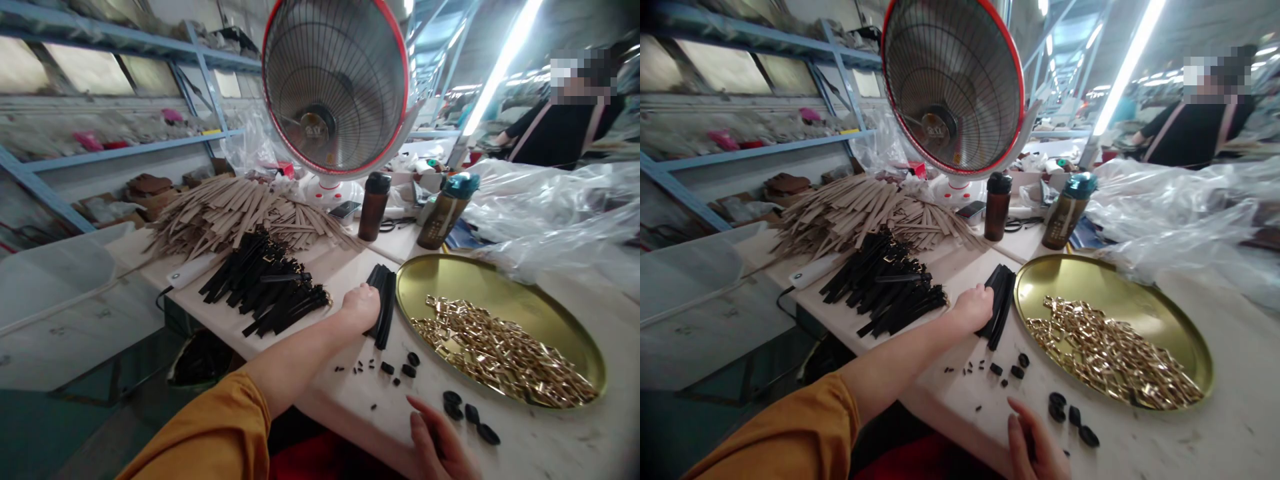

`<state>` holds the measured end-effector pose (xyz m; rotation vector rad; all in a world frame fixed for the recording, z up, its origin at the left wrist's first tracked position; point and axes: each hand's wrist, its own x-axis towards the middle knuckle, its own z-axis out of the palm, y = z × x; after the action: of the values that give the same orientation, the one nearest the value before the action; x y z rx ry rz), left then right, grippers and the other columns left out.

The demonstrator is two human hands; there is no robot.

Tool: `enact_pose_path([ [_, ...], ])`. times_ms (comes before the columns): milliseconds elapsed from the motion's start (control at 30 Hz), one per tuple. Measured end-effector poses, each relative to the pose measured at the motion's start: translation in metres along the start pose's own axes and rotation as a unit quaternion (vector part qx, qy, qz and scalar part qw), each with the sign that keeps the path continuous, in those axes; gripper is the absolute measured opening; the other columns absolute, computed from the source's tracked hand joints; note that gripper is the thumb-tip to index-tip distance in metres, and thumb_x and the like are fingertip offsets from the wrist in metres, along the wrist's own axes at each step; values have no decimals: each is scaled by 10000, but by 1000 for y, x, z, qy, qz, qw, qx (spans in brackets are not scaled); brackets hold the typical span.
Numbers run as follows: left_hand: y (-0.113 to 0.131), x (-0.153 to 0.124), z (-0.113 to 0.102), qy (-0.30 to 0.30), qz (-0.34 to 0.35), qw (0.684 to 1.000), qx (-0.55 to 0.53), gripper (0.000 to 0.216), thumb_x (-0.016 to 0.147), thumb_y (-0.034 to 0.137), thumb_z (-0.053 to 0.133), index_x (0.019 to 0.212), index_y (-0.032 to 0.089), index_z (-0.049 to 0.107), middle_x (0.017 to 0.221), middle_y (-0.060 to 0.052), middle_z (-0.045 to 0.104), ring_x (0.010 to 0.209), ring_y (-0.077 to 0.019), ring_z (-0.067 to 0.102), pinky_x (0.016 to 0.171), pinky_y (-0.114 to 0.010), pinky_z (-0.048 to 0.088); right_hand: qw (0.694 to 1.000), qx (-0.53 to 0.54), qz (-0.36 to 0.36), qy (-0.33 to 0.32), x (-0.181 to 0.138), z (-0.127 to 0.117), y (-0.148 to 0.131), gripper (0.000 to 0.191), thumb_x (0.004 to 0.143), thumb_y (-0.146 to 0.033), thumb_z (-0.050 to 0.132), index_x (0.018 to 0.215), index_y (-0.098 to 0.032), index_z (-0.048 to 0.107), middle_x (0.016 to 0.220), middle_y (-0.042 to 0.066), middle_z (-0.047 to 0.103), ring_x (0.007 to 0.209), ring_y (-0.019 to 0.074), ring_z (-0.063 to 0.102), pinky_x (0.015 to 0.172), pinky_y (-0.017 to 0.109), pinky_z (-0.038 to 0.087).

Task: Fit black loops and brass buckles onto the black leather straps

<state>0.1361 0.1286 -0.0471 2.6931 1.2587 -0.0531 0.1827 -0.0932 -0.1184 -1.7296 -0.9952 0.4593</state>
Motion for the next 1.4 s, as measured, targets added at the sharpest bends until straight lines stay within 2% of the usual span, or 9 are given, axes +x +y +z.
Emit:
enact_pose_path([
  [200,17,5,2,-25,-52,998,-4,313,783,97,483,1084,20,515,1073,-218,519,950,-253,572,770,-337,478,994,-44,-99,-18,1,0,7,257,811,-359,495,953,-189,624,697,27,652,563,148,585,526,227,466],
  [367,30,-4,5,-2,-93,994,-50,316,850,264,482,1117,94,498,1112,-123,528,971,-201,546,807,-383,472,992,-49,-119,-16,-2,-1,4,245,832,-336,464,952,-181,610,774,49,658,659,163,601,593,244,468],
  [633,-12,-42,-16,19,-74,963,-259,259,818,76,359,1054,77,465,1017,-139,567,892,-169,584,744,-288,470,995,-13,-96,-28,-8,-4,-4,244,828,-331,461,945,-172,605,788,54,642,665,168,578,608,265,452],
  [800,-19,-107,-4,-67,-40,902,-424,272,787,90,333,1041,121,426,729,-9,556,501,-47,520,472,-152,411,999,0,-47,-7,-4,-16,0,268,826,-355,464,970,-168,590,668,10,575,571,144,515,538,253,420],
  [900,-17,-139,10,-164,-30,756,-633,237,821,289,390,998,145,453,543,72,415,360,-24,344,356,-130,267,998,-29,-35,44,12,-42,12,289,809,-381,478,969,-164,584,786,47,606,671,169,548,608,283,437],
  [1000,-11,-153,16,-227,-77,681,-692,208,766,263,441,933,143,466,552,53,470,392,-33,407,393,-135,316,988,-112,8,103,33,-77,24,322,789,-417,475,944,-156,584,792,67,610,673,191,556,613,311,440],
  [1100,-3,-155,17,-261,-115,643,-711,290,654,123,428,941,150,461,669,18,543,451,-50,480,426,-158,366,971,-211,28,108,45,-99,28,319,773,-435,479,887,-158,589,704,51,591,574,179,534,558,306,421],
  [1233,5,-152,18,-311,-115,614,-716,279,683,141,409,957,166,459,588,59,465,374,-32,364,352,-146,265,961,-273,-47,16,47,-97,18,282,794,-426,470,840,-182,603,781,51,591,591,161,543,581,288,427],
  [1400,9,-149,22,-321,-117,615,-711,209,720,165,399,920,159,460,565,65,461,348,-25,343,331,-140,247,878,-443,-158,-85,61,-77,5,253,834,-374,448,885,-210,634,851,56,603,743,215,558,678,329,406],
])
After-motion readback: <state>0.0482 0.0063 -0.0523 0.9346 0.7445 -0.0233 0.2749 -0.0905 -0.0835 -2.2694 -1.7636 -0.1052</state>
